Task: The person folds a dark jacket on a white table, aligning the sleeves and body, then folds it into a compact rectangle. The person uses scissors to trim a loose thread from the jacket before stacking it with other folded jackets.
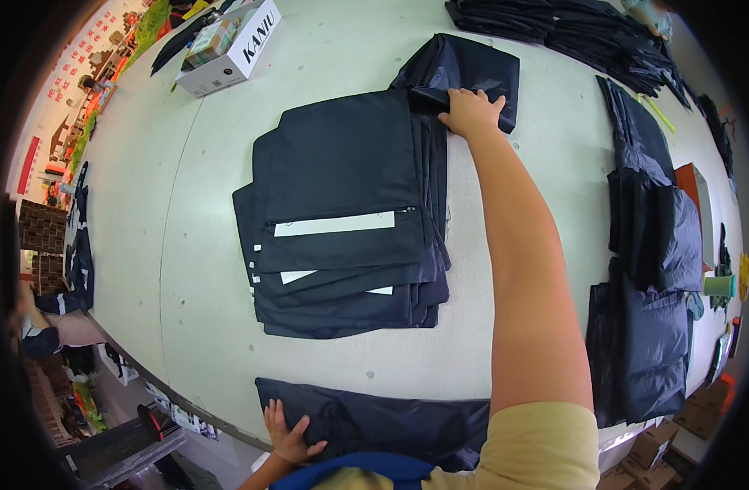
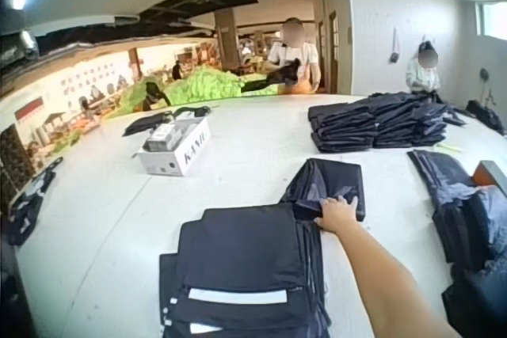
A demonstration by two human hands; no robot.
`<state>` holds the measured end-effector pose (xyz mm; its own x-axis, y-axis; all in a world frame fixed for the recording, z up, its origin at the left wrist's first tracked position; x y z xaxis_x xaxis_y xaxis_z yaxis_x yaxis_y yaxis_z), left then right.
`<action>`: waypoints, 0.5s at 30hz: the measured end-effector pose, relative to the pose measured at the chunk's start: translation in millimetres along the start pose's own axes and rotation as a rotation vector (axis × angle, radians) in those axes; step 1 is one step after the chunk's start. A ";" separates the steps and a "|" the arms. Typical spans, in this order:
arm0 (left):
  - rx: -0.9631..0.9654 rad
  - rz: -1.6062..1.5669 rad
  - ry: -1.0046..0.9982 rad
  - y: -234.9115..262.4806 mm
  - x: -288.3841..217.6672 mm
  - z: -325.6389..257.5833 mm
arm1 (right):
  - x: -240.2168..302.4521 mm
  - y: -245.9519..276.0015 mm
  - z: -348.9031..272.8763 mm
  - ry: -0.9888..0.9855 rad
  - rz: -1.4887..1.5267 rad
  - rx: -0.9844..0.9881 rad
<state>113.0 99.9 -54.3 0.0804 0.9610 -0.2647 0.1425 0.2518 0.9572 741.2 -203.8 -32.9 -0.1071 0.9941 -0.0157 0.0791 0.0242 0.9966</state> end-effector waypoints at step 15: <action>-0.009 0.028 -0.039 -3.4 -0.6 -0.3 | -80.1 74.3 -44.0 -0.121 0.006 -0.409</action>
<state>112.2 98.5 -57.4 0.1224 0.9624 -0.2423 0.1307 0.2264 0.9652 712.0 -286.3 46.0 0.0109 0.9999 0.0049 -0.3233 -0.0011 0.9463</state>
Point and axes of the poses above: each hand's wrist, its own z-axis towards the middle knuckle, its own y-axis out of the back of the hand, x = y × z, the point moved 3 cm from there along z, towards the middle knuckle, and after that the axes turned 7 degrees about x, right-handed, at the moved point
